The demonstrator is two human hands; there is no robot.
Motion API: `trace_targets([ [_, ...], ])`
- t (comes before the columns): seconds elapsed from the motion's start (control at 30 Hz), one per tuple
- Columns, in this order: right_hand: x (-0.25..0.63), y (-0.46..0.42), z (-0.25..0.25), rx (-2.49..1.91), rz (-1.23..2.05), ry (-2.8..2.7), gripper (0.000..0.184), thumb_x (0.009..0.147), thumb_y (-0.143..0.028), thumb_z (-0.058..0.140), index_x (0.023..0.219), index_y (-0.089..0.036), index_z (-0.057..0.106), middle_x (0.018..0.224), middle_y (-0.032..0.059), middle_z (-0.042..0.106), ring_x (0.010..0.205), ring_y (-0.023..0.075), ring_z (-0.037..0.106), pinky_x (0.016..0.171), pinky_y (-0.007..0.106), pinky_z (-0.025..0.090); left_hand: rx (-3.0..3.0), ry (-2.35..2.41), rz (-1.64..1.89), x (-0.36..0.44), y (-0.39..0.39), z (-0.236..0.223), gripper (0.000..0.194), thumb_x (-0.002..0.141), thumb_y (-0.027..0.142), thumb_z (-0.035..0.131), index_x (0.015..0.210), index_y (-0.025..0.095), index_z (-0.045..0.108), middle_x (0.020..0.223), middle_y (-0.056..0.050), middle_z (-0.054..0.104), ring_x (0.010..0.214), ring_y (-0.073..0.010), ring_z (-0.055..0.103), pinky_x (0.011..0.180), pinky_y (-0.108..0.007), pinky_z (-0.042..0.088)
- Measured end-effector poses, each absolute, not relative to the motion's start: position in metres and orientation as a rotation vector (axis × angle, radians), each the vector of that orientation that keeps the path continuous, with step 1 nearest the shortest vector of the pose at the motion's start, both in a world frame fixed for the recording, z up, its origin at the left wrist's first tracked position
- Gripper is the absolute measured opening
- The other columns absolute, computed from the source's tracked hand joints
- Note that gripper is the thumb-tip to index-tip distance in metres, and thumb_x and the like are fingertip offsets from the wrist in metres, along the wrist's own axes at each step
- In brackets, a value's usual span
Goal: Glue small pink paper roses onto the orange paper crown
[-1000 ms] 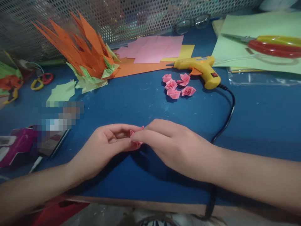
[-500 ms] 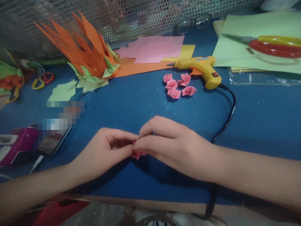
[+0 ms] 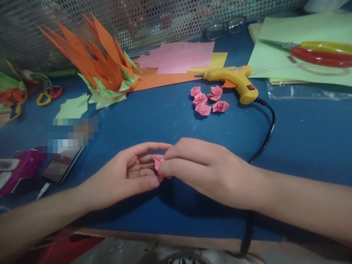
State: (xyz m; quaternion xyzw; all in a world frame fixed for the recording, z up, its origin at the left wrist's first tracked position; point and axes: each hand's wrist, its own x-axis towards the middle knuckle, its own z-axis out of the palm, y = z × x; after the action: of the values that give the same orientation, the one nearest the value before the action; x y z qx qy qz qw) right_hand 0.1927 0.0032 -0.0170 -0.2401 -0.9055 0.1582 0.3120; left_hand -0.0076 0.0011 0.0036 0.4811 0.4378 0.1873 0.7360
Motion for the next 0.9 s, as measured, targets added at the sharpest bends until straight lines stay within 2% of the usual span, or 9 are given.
trace_targets([
  [0.17, 0.193, 0.001, -0.018, -0.616, 0.536, -2.45, 0.024, 0.09, -0.018, 0.036, 0.09, -0.02, 0.06, 0.085, 0.0022, 0.062, 0.079, 0.0093, 0.056, 0.07, 0.02, 0.046, 1.245, 0.951, 0.417, -0.003, -0.006, 0.003, 0.05, 0.068, 0.01, 0.065, 0.115, 0.02, 0.052, 0.088, 0.0, 0.059, 0.067, -0.0064, 0.055, 0.07, -0.021, 0.049],
  [0.3, 0.193, 0.0, -0.016, -0.649, 0.608, -2.545, 0.028, 0.092, -0.023, 0.034, 0.086, -0.021, 0.062, 0.082, 0.0003, 0.061, 0.075, 0.0092, 0.055, 0.069, 0.02, 0.045, 1.502, 0.994, 0.387, -0.002, -0.01, 0.0, 0.055, 0.069, 0.011, 0.063, 0.12, 0.026, 0.049, 0.09, 0.0, 0.06, 0.067, -0.0086, 0.055, 0.068, -0.024, 0.05],
  [0.43, 0.193, 0.0, -0.017, -0.578, 0.493, -2.502, 0.029, 0.092, -0.019, 0.032, 0.087, -0.021, 0.061, 0.083, 0.0012, 0.062, 0.079, 0.0104, 0.056, 0.069, 0.023, 0.044, 1.647, 0.985, 0.403, -0.003, -0.012, -0.002, 0.053, 0.074, 0.007, 0.054, 0.122, 0.028, 0.047, 0.086, 0.002, 0.06, 0.069, -0.0097, 0.055, 0.068, -0.023, 0.048],
  [0.57, 0.191, 0.0, -0.018, -0.629, 0.473, -2.375, 0.021, 0.088, -0.012, 0.039, 0.088, -0.02, 0.058, 0.084, 0.003, 0.062, 0.081, 0.0102, 0.057, 0.071, 0.023, 0.046, 1.545, 0.965, 0.435, -0.003, -0.011, -0.001, 0.048, 0.078, 0.009, 0.051, 0.122, 0.025, 0.047, 0.084, 0.001, 0.059, 0.074, -0.0104, 0.055, 0.072, -0.023, 0.047],
  [0.7, 0.189, 0.002, -0.017, -0.77, 0.563, -2.244, 0.016, 0.083, -0.009, 0.044, 0.087, -0.019, 0.056, 0.08, 0.0022, 0.061, 0.074, 0.0085, 0.058, 0.066, 0.018, 0.047, 1.274, 1.011, 0.511, -0.005, -0.008, -0.001, 0.048, 0.077, 0.013, 0.057, 0.122, 0.025, 0.044, 0.094, 0.0, 0.058, 0.072, -0.0069, 0.054, 0.071, -0.02, 0.046],
  [0.8, 0.188, 0.002, -0.016, -0.823, 0.541, -2.218, 0.014, 0.083, -0.011, 0.046, 0.086, -0.02, 0.056, 0.078, 0.0008, 0.061, 0.07, 0.0082, 0.058, 0.063, 0.018, 0.048, 1.114, 1.025, 0.538, -0.006, -0.004, -0.001, 0.042, 0.075, 0.014, 0.061, 0.114, 0.022, 0.047, 0.097, -0.001, 0.059, 0.076, -0.0057, 0.055, 0.073, -0.018, 0.046],
  [0.9, 0.188, 0.002, -0.016, -0.812, 0.488, -2.219, 0.017, 0.083, -0.01, 0.045, 0.086, -0.022, 0.057, 0.08, 0.0009, 0.061, 0.072, 0.0084, 0.059, 0.064, 0.018, 0.048, 1.062, 0.997, 0.533, -0.005, -0.002, -0.001, 0.027, 0.072, 0.014, 0.065, 0.096, 0.017, 0.056, 0.088, 0.001, 0.06, 0.075, -0.0048, 0.056, 0.071, -0.015, 0.046],
])
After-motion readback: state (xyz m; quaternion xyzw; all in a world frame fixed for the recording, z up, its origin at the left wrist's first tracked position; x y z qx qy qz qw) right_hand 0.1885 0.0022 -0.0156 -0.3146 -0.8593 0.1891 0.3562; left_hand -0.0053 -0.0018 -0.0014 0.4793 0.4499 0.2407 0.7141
